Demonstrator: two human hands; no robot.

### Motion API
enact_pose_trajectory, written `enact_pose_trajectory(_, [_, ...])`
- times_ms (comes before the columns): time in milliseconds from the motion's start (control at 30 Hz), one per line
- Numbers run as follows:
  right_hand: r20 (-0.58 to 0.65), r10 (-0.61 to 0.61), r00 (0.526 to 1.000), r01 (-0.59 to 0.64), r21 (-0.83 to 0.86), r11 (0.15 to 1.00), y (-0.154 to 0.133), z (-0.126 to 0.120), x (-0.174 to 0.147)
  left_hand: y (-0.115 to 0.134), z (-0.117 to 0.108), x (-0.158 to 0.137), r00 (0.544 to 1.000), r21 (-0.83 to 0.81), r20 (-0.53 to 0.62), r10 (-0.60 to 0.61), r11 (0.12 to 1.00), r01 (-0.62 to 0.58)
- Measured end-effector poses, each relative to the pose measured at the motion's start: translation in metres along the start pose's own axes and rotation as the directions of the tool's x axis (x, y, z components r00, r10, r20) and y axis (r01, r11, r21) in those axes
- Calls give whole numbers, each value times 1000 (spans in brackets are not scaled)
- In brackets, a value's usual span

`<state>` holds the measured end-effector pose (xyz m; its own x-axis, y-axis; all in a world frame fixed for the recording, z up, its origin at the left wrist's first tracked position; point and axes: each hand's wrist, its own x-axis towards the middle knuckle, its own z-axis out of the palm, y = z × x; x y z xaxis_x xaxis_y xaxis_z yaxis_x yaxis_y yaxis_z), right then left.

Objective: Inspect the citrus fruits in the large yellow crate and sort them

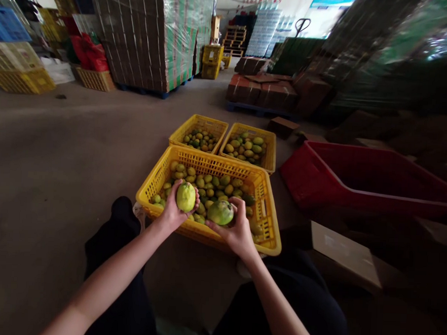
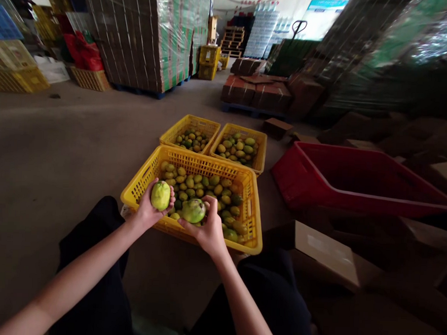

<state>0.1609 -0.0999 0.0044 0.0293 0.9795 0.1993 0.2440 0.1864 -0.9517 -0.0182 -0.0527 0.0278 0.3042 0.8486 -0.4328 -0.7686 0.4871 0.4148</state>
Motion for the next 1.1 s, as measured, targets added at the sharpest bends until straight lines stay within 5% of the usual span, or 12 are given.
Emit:
enact_pose_trajectory(133, [70,-67,995,69,-35,997,-1,2,-1,-6,4,-2,992,68,10,128,989,-129])
enact_pose_trajectory(400, [-5,-164,987,163,-68,984,0,7,1,-17,1,2,955,262,136,265,920,-292])
enact_pose_trajectory(800, [-22,-108,994,108,14,994,1,9,-3,-15,2,1,965,297,137,222,920,-254])
enact_pose_trajectory(1100, [-88,-95,992,99,40,994,5,13,-1,-17,4,6,984,204,27,178,962,-180])
